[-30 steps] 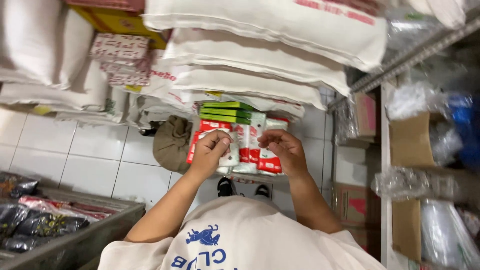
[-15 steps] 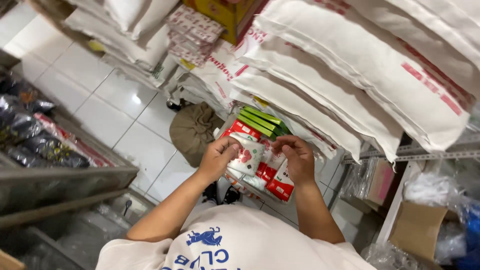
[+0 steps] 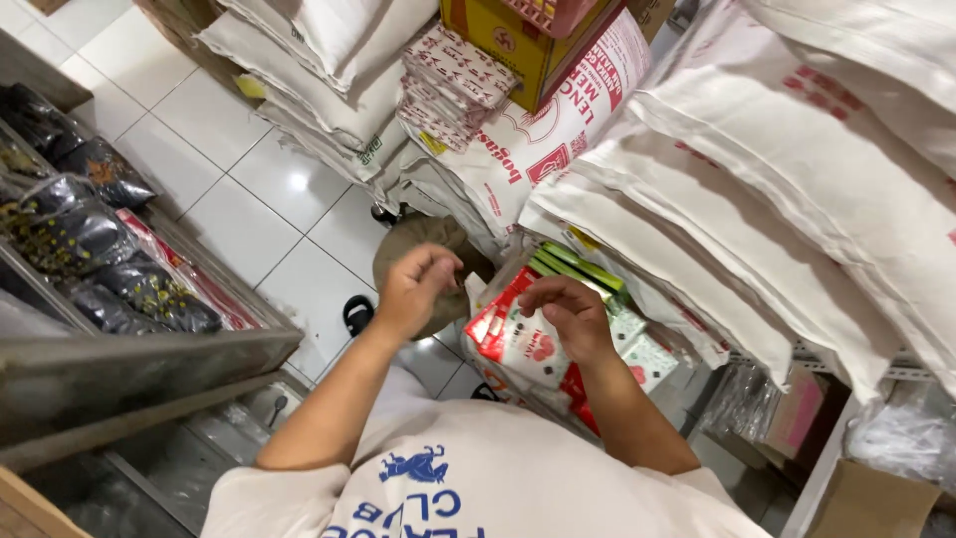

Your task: The person moves packets of rice and boxes from one shelf to another, handling items by hand in a storage area.

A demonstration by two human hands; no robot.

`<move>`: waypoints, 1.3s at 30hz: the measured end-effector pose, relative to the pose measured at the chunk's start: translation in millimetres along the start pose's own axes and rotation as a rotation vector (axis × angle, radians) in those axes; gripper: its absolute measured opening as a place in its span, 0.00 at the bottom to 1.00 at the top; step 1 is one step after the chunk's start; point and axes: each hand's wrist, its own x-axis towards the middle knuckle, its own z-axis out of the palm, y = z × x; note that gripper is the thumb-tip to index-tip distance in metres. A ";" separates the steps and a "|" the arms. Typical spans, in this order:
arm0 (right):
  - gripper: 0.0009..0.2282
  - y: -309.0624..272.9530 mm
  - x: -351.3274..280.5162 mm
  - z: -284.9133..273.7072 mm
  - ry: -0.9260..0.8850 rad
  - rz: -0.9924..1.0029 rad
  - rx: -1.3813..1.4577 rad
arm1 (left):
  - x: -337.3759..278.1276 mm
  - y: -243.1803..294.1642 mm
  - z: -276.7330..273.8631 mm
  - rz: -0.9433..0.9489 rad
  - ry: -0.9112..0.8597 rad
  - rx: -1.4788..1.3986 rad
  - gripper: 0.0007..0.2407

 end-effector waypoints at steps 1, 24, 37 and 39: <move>0.12 5.3 11.8 7.0 -0.013 0.008 0.003 | 15.7 5.9 -16.3 0.044 0.004 0.048 0.08; 0.11 82.9 239.9 186.1 0.140 -0.155 0.000 | 160.7 40.1 -246.0 -0.156 -0.226 -0.009 0.09; 0.10 87.4 243.4 164.3 0.288 -0.108 -0.044 | 173.6 42.1 -258.0 -0.120 -0.210 -0.038 0.09; 0.10 82.0 260.1 157.1 0.284 -0.106 -0.092 | 200.2 47.6 -269.0 -0.086 -0.226 -0.057 0.08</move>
